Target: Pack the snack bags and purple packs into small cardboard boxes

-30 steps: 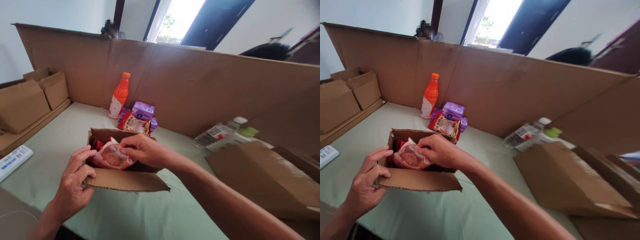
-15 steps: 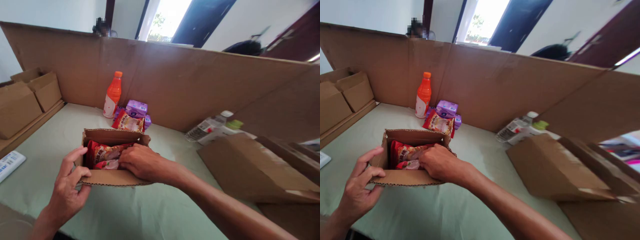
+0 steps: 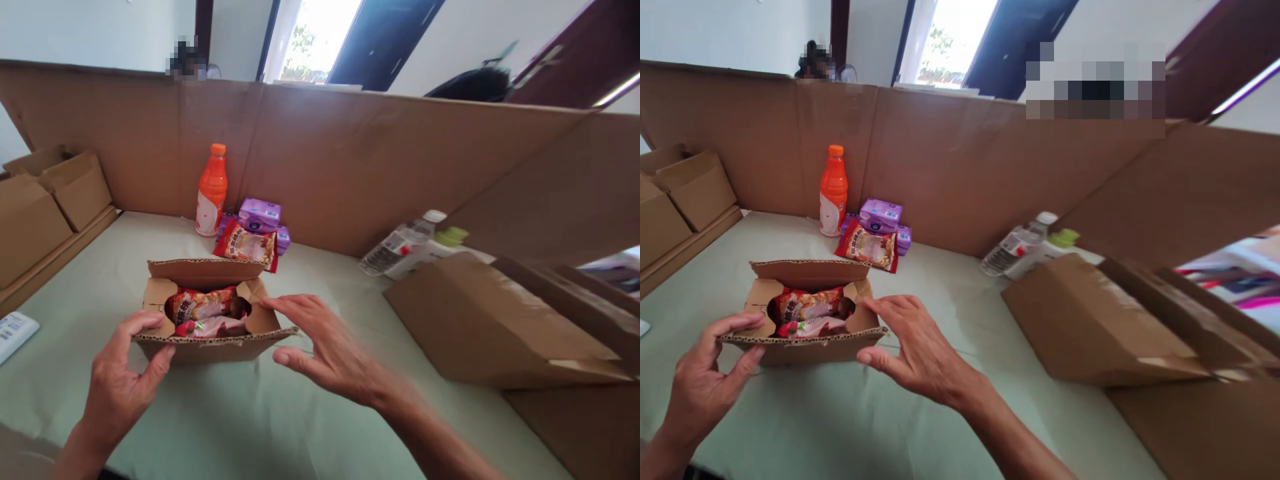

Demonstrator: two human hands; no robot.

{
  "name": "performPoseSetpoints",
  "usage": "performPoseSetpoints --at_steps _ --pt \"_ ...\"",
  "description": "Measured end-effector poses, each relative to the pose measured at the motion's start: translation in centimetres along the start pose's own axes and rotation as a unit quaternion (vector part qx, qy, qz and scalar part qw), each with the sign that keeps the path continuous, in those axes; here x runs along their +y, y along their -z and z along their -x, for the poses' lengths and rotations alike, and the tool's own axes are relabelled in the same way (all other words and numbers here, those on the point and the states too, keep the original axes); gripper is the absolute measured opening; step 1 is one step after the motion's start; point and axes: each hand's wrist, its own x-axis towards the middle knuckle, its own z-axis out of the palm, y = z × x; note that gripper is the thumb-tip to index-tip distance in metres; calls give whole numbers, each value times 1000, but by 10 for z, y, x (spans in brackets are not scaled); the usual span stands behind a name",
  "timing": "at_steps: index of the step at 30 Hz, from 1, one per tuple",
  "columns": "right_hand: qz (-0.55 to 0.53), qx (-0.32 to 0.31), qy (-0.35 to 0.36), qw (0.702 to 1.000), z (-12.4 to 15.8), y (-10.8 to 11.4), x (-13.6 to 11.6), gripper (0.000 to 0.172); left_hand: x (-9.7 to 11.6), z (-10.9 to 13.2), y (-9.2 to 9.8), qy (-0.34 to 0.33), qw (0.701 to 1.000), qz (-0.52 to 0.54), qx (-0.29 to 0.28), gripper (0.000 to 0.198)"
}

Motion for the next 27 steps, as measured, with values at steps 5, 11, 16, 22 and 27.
performPoseSetpoints --at_steps 5,11,16,22,27 --pt "40 70 -15 997 0 -19 5 42 -2 -1 -4 92 995 8 31 40" --pt "78 127 -26 988 -16 -20 11 89 0 -19 -9 49 994 -85 38 50" --pt "37 73 40 996 -40 -13 19 74 -6 -25 -8 17 993 -115 12 61" --pt "4 -8 61 998 -28 -19 11 49 -23 -24 -12 -59 993 -60 -78 34" --pt "78 -75 81 991 -47 -21 5 82 -30 -27 -14 -62 995 -48 -63 31"
